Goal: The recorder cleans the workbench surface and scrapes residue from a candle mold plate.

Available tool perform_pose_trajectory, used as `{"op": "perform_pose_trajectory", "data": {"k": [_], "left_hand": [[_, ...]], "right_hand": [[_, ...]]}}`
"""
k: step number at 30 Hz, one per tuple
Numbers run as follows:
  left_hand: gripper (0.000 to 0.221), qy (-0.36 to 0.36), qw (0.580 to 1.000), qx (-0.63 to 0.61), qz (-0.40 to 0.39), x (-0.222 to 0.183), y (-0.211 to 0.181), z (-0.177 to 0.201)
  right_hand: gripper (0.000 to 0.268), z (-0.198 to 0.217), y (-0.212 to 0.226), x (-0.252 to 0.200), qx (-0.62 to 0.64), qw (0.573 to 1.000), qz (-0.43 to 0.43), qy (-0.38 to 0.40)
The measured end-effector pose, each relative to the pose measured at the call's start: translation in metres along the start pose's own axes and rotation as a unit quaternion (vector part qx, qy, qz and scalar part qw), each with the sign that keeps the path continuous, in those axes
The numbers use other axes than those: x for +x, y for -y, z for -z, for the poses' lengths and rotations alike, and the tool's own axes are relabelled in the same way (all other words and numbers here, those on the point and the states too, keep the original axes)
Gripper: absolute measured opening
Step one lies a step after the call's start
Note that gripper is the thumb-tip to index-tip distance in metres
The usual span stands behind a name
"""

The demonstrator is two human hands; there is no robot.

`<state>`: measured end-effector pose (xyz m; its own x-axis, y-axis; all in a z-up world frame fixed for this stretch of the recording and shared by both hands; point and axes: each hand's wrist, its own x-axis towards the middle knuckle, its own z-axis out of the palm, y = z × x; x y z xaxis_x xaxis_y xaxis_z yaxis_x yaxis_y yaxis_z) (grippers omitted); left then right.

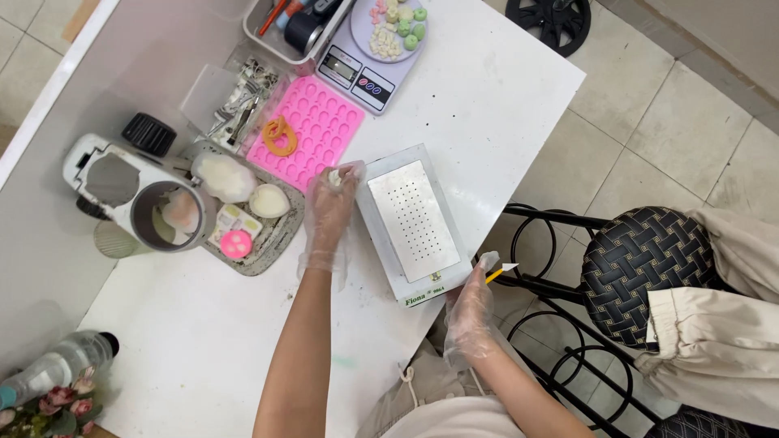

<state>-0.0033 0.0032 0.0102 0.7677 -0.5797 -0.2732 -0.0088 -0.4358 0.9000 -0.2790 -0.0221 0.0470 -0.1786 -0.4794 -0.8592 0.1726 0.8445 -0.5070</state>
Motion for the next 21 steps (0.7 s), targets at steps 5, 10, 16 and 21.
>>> {"op": "perform_pose_trajectory", "data": {"k": [5,10,16,21], "left_hand": [[0.040,0.013,0.996,-0.025,0.084,-0.020,-0.037,0.005],[0.033,-0.029,0.992,-0.055,0.113,-0.038,-0.026,0.000],[0.021,-0.129,0.978,-0.015,0.164,-0.084,-0.038,-0.026],[0.027,-0.198,0.965,-0.105,0.138,-0.102,-0.055,-0.047]], "right_hand": [[0.054,-0.011,0.037,-0.021,0.001,0.999,-0.038,0.004],[0.054,-0.028,0.095,0.010,-0.168,0.983,0.019,-0.072],[0.061,-0.060,0.161,0.095,-0.319,0.934,0.133,0.086],[0.071,-0.091,0.190,0.128,-0.436,0.866,0.155,0.189]]}}
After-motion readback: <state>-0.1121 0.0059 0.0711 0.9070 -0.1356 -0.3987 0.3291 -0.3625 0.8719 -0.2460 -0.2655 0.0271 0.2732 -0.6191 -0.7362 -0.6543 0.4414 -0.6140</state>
